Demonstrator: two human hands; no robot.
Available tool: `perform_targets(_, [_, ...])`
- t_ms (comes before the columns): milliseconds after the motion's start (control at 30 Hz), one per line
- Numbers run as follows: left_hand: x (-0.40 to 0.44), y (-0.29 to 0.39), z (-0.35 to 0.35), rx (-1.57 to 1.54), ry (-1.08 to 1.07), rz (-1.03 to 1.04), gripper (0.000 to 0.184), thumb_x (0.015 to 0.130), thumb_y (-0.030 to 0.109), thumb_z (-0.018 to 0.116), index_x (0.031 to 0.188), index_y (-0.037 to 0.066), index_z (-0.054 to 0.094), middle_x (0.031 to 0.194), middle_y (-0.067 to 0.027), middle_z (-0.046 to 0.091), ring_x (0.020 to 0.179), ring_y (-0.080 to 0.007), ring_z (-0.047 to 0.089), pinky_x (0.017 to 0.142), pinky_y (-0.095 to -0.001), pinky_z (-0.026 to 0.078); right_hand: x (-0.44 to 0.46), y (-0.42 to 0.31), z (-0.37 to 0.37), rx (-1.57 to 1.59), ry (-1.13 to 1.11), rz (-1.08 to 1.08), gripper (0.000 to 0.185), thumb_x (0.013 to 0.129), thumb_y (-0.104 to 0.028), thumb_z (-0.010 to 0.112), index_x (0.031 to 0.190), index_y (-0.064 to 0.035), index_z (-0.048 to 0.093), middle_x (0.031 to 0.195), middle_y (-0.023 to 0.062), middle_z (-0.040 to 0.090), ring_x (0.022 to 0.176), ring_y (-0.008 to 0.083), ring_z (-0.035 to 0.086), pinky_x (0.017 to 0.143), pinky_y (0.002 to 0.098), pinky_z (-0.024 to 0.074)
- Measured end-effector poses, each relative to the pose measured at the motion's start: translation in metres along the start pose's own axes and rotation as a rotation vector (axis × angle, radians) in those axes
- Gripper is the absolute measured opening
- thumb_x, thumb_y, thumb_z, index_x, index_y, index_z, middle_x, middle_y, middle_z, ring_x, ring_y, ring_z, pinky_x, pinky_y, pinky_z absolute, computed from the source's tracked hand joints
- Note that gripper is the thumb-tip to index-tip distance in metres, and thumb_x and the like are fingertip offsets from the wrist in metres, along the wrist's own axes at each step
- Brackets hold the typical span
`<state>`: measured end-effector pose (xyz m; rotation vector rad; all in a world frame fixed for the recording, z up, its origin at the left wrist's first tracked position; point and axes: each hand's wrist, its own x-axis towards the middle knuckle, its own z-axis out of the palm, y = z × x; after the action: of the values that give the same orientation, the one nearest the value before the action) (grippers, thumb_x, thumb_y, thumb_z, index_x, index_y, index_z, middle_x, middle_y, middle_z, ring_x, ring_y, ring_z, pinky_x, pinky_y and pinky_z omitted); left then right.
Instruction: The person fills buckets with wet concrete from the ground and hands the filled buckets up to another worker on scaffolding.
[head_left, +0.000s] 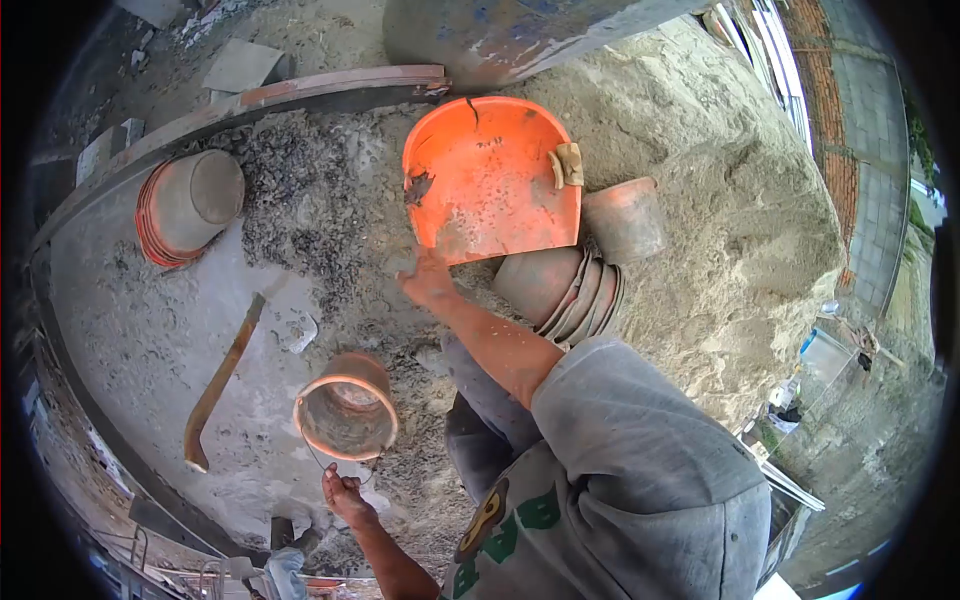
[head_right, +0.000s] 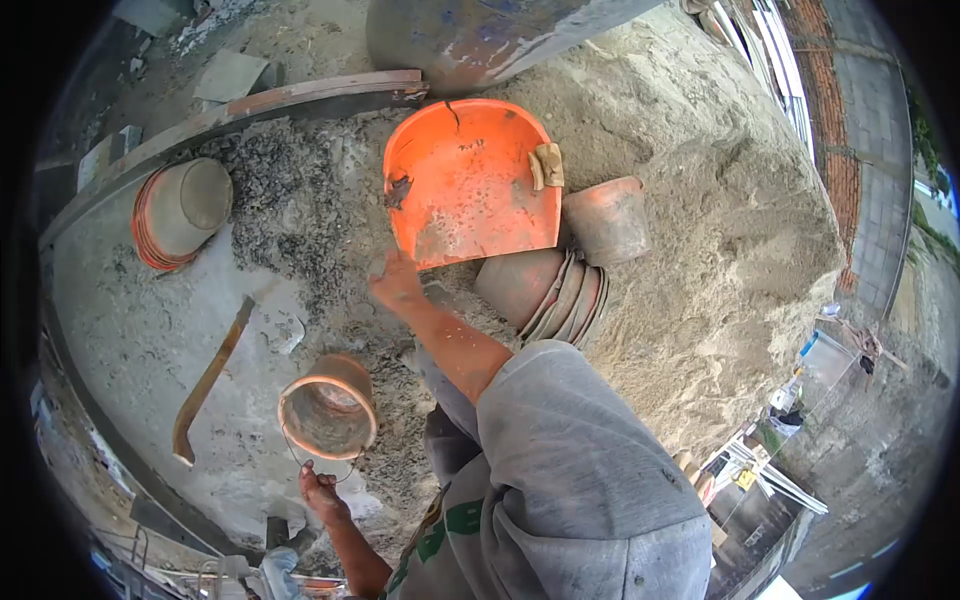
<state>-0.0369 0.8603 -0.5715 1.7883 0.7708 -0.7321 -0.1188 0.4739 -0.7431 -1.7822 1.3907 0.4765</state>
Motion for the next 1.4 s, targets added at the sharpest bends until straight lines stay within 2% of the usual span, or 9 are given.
perform_targets(100, [0.000, -0.001, 0.000, 0.207, -0.079, 0.052, 0.023, 0.091, 0.025, 0.054, 0.098, 0.004, 0.060, 0.056, 0.0045, 0.040, 0.051, -0.0057, 0.036, 0.052, -0.0221, 0.035, -0.067, 0.182, -0.044, -0.231, -0.071, 0.505, 0.053, 0.080, -0.029, 0.057, 0.119, 0.0042, 0.042, 0.122, 0.0260, 0.044, 0.116, 0.0357, 0.045, 0.095, 0.0413, 0.0395])
perform_targets(133, [0.010, -0.005, 0.004, 0.261, -0.089, 0.065, 0.023, 0.091, 0.025, 0.054, 0.099, 0.004, 0.061, 0.056, 0.0043, 0.040, 0.051, -0.0058, 0.036, 0.052, -0.0220, 0.035, -0.088, 0.235, -0.043, -0.222, 0.141, 0.626, 0.057, 0.084, -0.035, 0.052, 0.124, 0.0036, 0.040, 0.124, 0.0244, 0.043, 0.115, 0.0337, 0.043, 0.098, 0.0406, 0.0364])
perform_targets(233, [0.037, -0.026, 0.003, 0.446, -0.187, 0.128, 0.029, 0.089, 0.030, 0.057, 0.098, 0.003, 0.063, 0.053, 0.0037, 0.042, 0.050, -0.0057, 0.038, 0.052, -0.0223, 0.036, -0.125, 0.297, -0.079, -0.275, 0.410, 0.594, 0.084, 0.078, -0.045, 0.060, 0.135, 0.0050, 0.025, 0.141, 0.0260, 0.023, 0.129, 0.0351, 0.030, 0.102, 0.0435, 0.0333])
perform_targets(333, [0.043, -0.036, 0.001, 0.647, -0.280, 0.229, 0.030, 0.088, 0.029, 0.057, 0.095, 0.001, 0.063, 0.052, 0.0028, 0.044, 0.048, -0.0062, 0.039, 0.051, -0.0223, 0.037, -0.138, 0.308, -0.110, 0.035, 0.583, 1.122, 0.102, 0.067, -0.055, 0.069, 0.135, 0.0062, 0.024, 0.142, 0.0285, 0.022, 0.132, 0.0363, 0.026, 0.103, 0.0427, 0.0322])
perform_targets(533, [0.050, -0.031, 0.001, 0.797, -0.402, 0.321, 0.028, 0.089, 0.026, 0.054, 0.095, 0.000, 0.063, 0.059, 0.0013, 0.051, 0.052, -0.0068, 0.043, 0.051, -0.0227, 0.036, -0.140, 0.427, -0.074, 0.526, 0.517, 0.879, 0.106, 0.057, -0.057, 0.076, 0.128, 0.0100, 0.036, 0.127, 0.0292, 0.046, 0.120, 0.0394, 0.044, 0.102, 0.0395, 0.0341])
perform_targets(667, [0.036, -0.033, -0.016, 0.684, -0.401, 0.303, 0.026, 0.089, 0.026, 0.056, 0.095, 0.002, 0.064, 0.060, 0.0016, 0.051, 0.053, -0.0064, 0.043, 0.051, -0.0223, 0.036, -0.142, 0.399, -0.035, 0.671, 0.723, 0.567, 0.083, 0.060, -0.034, 0.077, 0.119, 0.0120, 0.043, 0.113, 0.0278, 0.056, 0.105, 0.0372, 0.056, 0.090, 0.0384, 0.0439])
perform_targets(733, [0.027, -0.029, -0.020, 0.630, -0.387, 0.300, 0.025, 0.089, 0.026, 0.056, 0.095, 0.003, 0.064, 0.059, 0.0016, 0.050, 0.053, -0.0066, 0.044, 0.052, -0.0224, 0.037, -0.141, 0.357, -0.027, 0.434, 0.760, 0.661, 0.076, 0.059, -0.027, 0.075, 0.118, 0.0095, 0.044, 0.107, 0.0259, 0.059, 0.099, 0.0381, 0.058, 0.086, 0.0393, 0.0459])
perform_targets(900, [0.000, -0.010, -0.068, 0.495, -0.303, 0.344, 0.027, 0.090, 0.027, 0.056, 0.094, 0.002, 0.064, 0.059, -0.0009, 0.053, 0.051, -0.0080, 0.047, 0.052, -0.0233, 0.039, -0.123, 0.222, -0.015, 0.368, 0.741, 0.512, 0.062, 0.062, -0.025, 0.073, 0.101, 0.0068, 0.036, 0.093, 0.0284, 0.060, 0.086, 0.0418, 0.060, 0.079, 0.0451, 0.0466])
perform_targets(1400, [0.022, -0.063, -0.182, 0.218, 0.028, 0.073, 0.019, 0.089, 0.019, 0.058, 0.090, 0.002, 0.066, 0.065, 0.0038, 0.056, 0.050, -0.0028, 0.039, 0.047, -0.0202, 0.035, -0.083, -0.054, 0.049, -0.125, 0.092, -0.232, 0.046, 0.067, -0.017, 0.068, 0.099, 0.0038, 0.044, 0.085, 0.0263, 0.062, 0.084, 0.0424, 0.060, 0.074, 0.0460, 0.0477])
